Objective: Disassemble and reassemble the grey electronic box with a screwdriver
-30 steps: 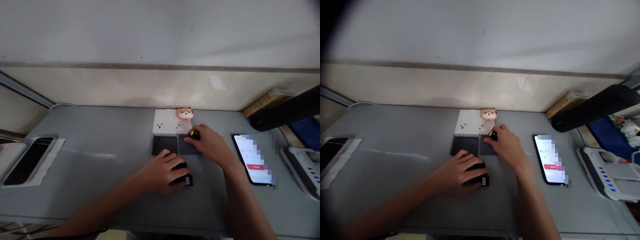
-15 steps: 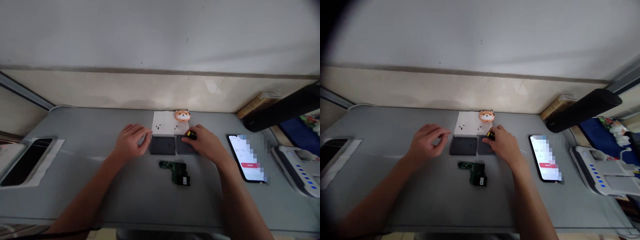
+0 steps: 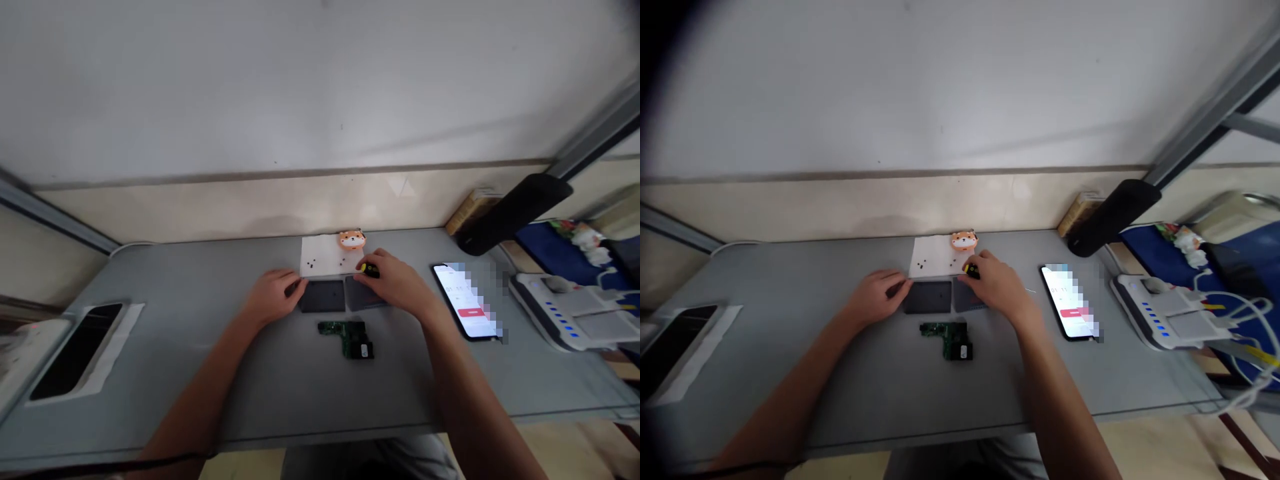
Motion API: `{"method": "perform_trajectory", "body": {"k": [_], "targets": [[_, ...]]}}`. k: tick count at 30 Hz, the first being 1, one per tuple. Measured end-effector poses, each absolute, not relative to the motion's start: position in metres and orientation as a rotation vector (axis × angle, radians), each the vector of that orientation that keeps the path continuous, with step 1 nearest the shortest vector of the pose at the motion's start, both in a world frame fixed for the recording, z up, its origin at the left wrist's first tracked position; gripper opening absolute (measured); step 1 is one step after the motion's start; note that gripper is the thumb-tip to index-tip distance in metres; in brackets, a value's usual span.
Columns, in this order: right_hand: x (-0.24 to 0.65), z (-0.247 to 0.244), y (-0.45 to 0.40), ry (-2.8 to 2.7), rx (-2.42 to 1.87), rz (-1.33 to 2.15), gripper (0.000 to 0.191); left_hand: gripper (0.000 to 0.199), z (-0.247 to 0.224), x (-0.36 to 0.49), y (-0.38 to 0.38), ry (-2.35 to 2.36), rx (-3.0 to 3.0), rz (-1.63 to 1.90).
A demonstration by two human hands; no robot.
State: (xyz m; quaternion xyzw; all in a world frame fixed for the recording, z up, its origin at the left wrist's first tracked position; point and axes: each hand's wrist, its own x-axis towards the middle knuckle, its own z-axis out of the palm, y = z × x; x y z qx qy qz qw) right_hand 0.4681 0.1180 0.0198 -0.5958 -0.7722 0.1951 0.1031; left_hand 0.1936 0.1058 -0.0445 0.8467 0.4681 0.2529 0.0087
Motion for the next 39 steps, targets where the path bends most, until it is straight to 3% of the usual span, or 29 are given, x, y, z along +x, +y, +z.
{"method": "perform_trajectory", "body": {"k": [9,19,39], "targets": [[0.486,0.038,0.096,-2.263,-1.219,0.684,0.013,0.043,-0.046,0.186,0.112,1.552,2.443,0.734],[0.48,-0.006,0.105,-2.432,-1.371,0.293,0.018,0.048,-0.04,0.191,0.108,1.508,2.465,0.587],[0.47,-0.009,0.102,-2.386,-1.528,0.442,0.021,0.047,-0.053,0.198,0.108,1.345,2.571,0.698]]}}
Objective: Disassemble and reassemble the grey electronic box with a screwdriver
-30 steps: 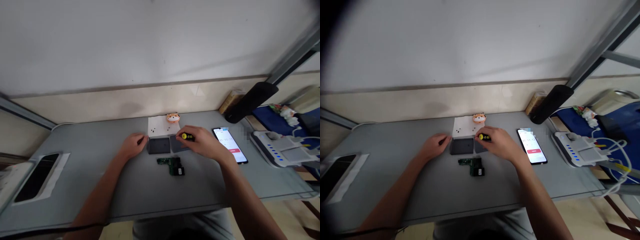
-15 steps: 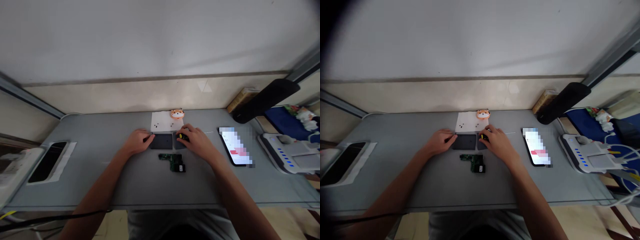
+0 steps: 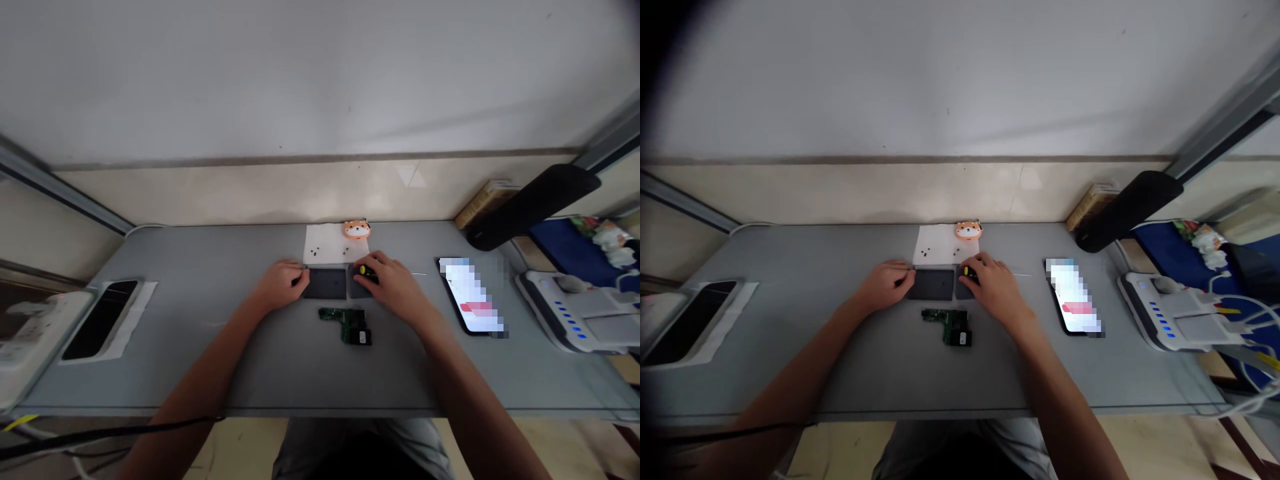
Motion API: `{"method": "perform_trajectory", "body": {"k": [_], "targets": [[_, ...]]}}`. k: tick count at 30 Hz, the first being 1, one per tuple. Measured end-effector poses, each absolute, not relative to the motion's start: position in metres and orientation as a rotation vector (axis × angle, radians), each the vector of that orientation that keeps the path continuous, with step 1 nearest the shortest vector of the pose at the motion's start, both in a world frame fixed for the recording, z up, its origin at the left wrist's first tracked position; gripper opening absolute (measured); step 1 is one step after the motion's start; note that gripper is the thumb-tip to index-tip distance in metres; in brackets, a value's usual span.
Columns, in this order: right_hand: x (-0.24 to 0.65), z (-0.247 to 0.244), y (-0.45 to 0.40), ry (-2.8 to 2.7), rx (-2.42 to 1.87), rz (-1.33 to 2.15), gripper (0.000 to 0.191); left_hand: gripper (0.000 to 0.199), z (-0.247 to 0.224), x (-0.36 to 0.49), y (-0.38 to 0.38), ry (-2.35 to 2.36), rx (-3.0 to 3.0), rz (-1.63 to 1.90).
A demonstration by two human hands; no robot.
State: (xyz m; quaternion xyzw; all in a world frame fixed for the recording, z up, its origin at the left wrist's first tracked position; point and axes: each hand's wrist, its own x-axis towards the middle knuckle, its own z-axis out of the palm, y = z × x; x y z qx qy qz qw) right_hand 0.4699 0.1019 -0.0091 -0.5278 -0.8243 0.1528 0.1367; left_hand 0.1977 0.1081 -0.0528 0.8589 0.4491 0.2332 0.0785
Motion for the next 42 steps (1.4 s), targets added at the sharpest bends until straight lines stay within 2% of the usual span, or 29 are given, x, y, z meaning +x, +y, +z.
{"method": "perform_trajectory", "body": {"k": [14,27,42], "targets": [[0.474,-0.005,0.105,-2.349,-1.528,0.52,0.018,0.047,-0.052,0.2,0.108,1.349,2.553,0.718],[0.463,-0.012,0.105,-2.315,-1.631,0.321,0.024,0.049,-0.054,0.201,0.107,1.422,2.507,0.772],[0.463,-0.017,0.106,-2.282,-1.637,0.278,0.021,0.056,-0.053,0.201,0.108,1.484,2.479,0.841]]}}
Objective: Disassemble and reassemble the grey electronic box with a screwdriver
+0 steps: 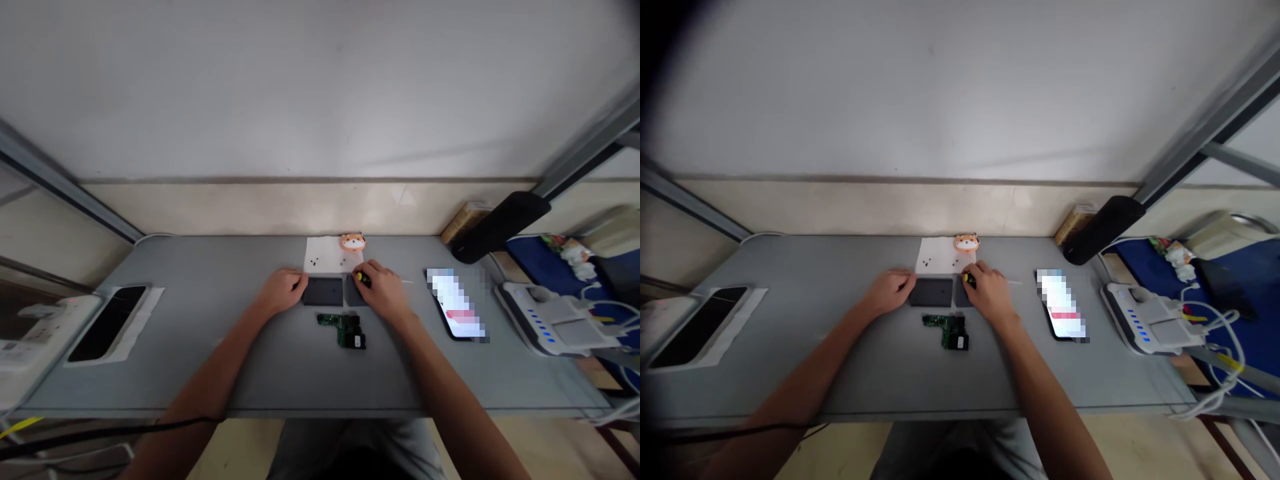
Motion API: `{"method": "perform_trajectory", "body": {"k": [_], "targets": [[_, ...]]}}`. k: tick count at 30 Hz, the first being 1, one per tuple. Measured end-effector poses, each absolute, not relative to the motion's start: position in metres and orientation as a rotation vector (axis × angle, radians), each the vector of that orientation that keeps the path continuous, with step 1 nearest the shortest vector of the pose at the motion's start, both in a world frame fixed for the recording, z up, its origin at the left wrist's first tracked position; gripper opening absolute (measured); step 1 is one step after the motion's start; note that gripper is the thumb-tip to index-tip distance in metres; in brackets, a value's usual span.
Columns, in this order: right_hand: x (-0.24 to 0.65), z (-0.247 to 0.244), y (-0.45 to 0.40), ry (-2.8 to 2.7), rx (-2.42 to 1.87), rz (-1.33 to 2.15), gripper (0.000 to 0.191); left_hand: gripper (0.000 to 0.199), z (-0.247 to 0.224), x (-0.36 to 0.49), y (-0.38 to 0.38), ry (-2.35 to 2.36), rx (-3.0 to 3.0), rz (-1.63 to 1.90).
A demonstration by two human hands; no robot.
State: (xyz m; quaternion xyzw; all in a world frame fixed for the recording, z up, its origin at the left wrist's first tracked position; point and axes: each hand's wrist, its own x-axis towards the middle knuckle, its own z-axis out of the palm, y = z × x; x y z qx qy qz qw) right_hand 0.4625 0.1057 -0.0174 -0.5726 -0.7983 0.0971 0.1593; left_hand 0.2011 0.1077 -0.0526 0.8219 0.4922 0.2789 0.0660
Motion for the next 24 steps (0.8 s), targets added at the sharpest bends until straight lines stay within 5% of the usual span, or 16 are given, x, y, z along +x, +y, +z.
{"method": "perform_trajectory", "body": {"k": [24], "targets": [[0.461,-0.0143,0.1036,-2.292,-1.65,0.25,0.02,0.049,-0.0556,0.1989,0.1083,1.473,2.505,0.726]]}}
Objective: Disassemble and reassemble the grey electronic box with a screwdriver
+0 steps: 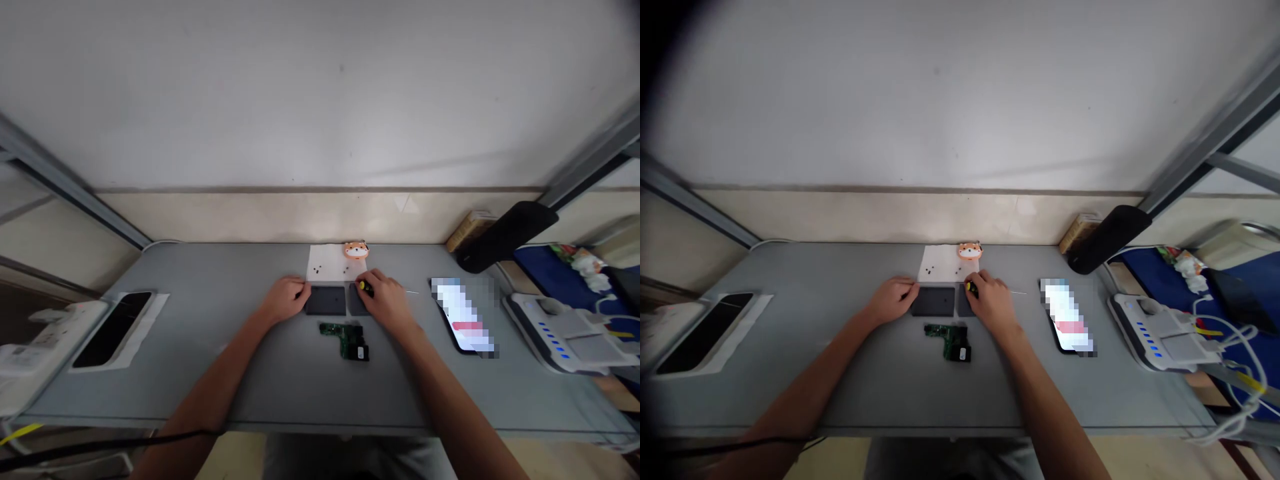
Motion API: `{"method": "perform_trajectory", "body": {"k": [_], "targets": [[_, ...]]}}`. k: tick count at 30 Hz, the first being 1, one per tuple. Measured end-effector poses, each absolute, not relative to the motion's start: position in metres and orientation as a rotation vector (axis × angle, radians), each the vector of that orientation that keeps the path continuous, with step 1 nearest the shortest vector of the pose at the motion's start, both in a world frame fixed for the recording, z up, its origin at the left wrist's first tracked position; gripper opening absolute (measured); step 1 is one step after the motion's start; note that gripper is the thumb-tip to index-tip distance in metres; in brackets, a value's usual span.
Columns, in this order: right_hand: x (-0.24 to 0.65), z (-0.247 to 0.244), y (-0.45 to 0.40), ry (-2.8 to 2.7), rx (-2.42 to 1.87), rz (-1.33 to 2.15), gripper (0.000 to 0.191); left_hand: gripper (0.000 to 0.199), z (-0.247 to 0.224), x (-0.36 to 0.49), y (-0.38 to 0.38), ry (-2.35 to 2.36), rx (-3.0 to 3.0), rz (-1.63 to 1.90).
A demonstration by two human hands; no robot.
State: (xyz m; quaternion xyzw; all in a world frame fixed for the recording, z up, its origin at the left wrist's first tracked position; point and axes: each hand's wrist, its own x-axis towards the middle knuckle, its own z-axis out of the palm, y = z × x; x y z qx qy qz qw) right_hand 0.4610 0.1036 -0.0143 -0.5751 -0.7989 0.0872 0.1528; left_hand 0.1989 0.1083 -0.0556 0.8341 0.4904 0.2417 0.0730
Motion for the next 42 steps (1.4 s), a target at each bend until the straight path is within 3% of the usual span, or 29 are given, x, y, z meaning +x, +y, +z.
{"method": "perform_trajectory", "body": {"k": [15,35,42], "targets": [[0.46,-0.015,0.102,-2.245,-1.792,0.108,0.021,0.051,-0.061,0.199,0.109,1.428,2.534,0.754],[0.465,-0.031,0.109,-2.143,-1.623,0.21,0.022,0.049,-0.058,0.206,0.106,1.513,2.468,0.822],[0.474,0.002,0.088,-1.846,-1.411,0.141,0.02,0.052,-0.053,0.206,0.105,1.553,2.484,0.845]]}}
